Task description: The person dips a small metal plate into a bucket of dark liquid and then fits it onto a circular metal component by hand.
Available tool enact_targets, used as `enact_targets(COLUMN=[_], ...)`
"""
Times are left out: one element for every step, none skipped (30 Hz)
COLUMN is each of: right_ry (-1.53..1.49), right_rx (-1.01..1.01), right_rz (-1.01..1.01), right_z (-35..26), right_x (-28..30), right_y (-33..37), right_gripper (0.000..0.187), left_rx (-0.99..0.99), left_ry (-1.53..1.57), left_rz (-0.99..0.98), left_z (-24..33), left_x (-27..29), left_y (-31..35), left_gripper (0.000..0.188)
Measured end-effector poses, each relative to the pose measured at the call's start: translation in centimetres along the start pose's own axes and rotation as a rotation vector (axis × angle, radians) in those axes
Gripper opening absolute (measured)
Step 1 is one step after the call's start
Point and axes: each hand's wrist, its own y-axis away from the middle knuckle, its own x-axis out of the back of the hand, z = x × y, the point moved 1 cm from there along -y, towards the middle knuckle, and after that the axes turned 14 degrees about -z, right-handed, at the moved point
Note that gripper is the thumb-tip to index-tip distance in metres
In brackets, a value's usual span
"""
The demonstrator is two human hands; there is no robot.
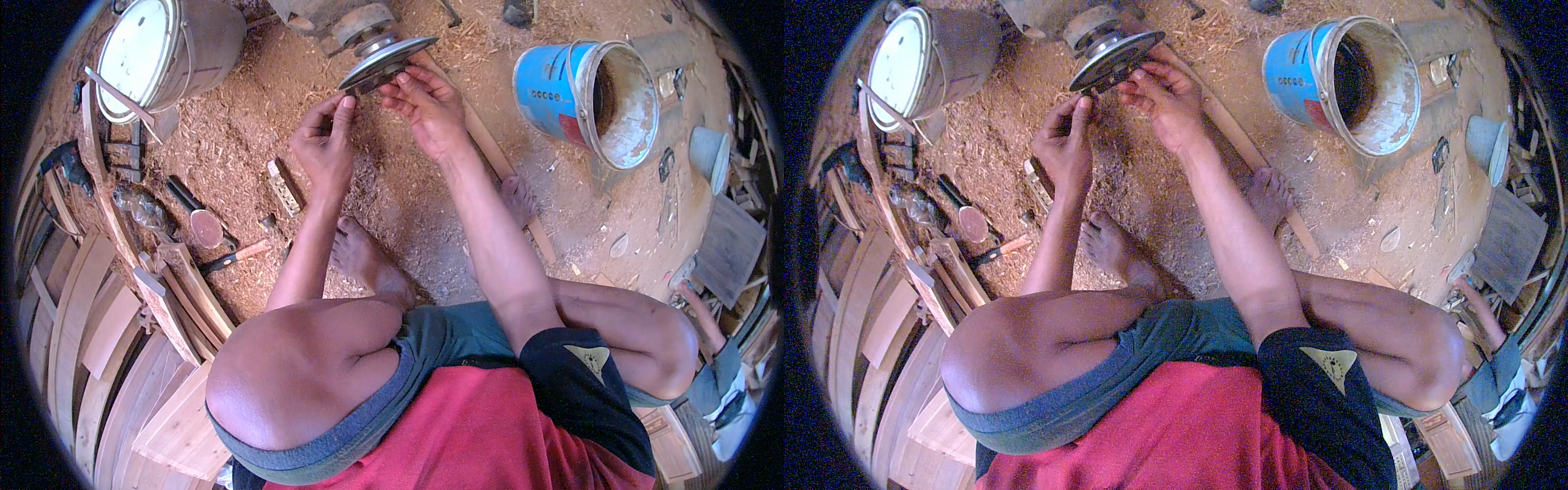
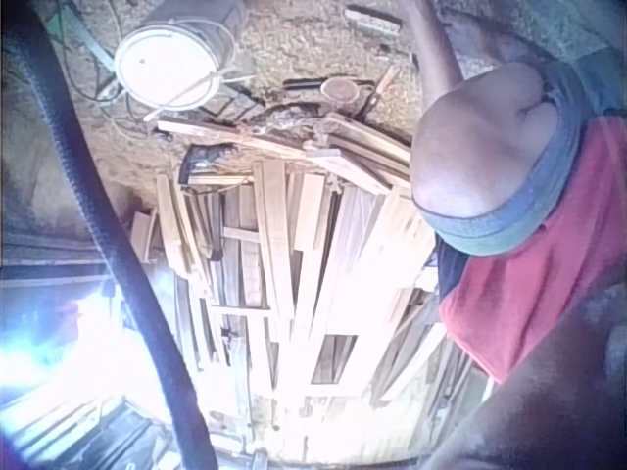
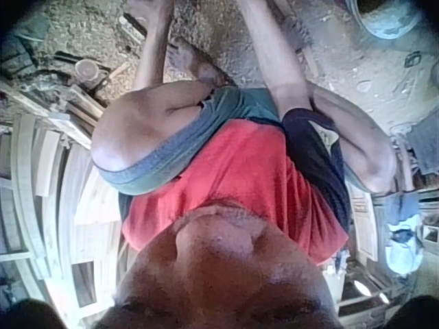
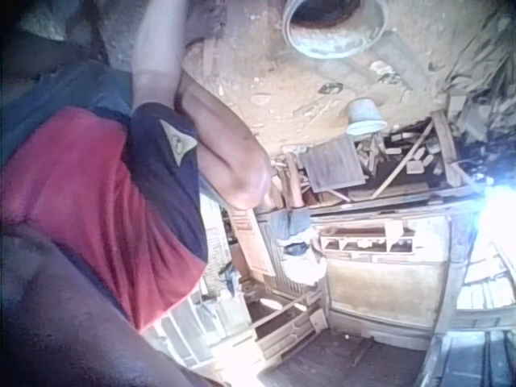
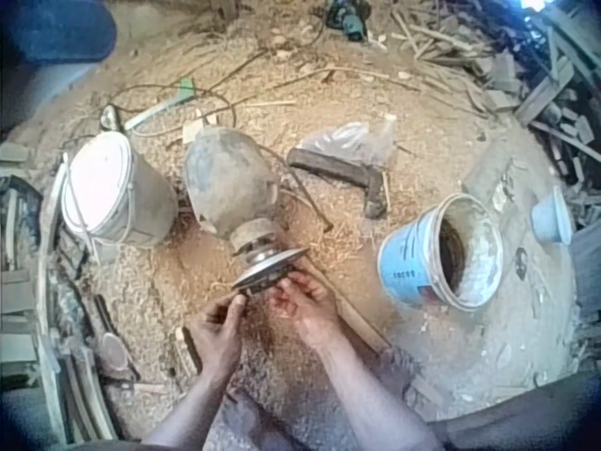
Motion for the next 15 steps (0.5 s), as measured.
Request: enact_targets(right_ry=[0.001, 0.002, 0.002, 0.016, 0.029, 0.029, 0.033, 0.037, 0.036, 0.029, 0.022, 0.021, 0.020, 0.018, 0.018], right_rx=[-0.004, -0.007, -0.008, -0.003, 0.001, 0.001, 0.001, 0.001, 0.001, -0.001, -0.002, -0.002, -0.005, -0.009, -0.009], right_rz=[0.004, 0.007, 0.008, 0.008, 0.009, 0.009, 0.014, 0.020, 0.022, 0.018, 0.014, 0.015, -0.003, -0.020, -0.020], right_z=[-0.01, -0.01, -0.01, -0.04, -0.07, -0.09, -0.08, -0.07, -0.06, -0.04, -0.02, -0.03, -0.06, -0.06, -0.04], right_x=[0.03, 0.06, 0.08, 0.03, -0.02, -0.08, 0.01, 0.09, 0.16, 0.17, 0.18, 0.21, 0.27, 0.32, 0.38], right_y=[-0.05, -0.07, -0.08, -0.11, -0.12, -0.14, -0.21, -0.26, -0.30, -0.30, -0.31, -0.31, -0.32, -0.33, -0.33], right_gripper=[0.015, 0.015, 0.015, 0.015, 0.015, 0.015, 0.016, 0.016, 0.016, 0.017, 0.017, 0.017, 0.017, 0.016, 0.016], left_rx=[0.014, 0.028, 0.029, 0.023, 0.018, 0.017, 0.011, 0.005, 0.007, 0.006, 0.005, 0.005, -0.002, -0.009, -0.009], left_ry=[-0.011, -0.021, -0.021, -0.017, -0.013, -0.013, -0.020, -0.028, -0.028, -0.025, -0.022, -0.022, -0.027, -0.032, -0.031], left_rz=[-0.002, -0.005, -0.005, 0.004, 0.013, 0.013, 0.018, 0.024, 0.022, 0.023, 0.023, 0.022, 0.025, 0.028, 0.028], left_z=[0.10, 0.15, 0.10, 0.07, 0.06, 0.06, 0.15, 0.23, 0.28, 0.29, 0.30, 0.30, 0.24, 0.18, 0.06], left_x=[0.01, 0.01, -0.01, -0.01, 0.00, -0.01, -0.11, -0.18, -0.23, -0.23, -0.23, -0.24, -0.23, -0.22, -0.22], left_y=[0.07, 0.10, 0.06, 0.00, -0.03, -0.01, -0.04, -0.08, -0.11, -0.08, -0.06, -0.06, -0.07, -0.09, -0.12], left_gripper=[0.017, 0.019, 0.019, 0.018, 0.016, 0.016, 0.017, 0.017, 0.017, 0.017, 0.017, 0.017, 0.017, 0.017, 0.017])
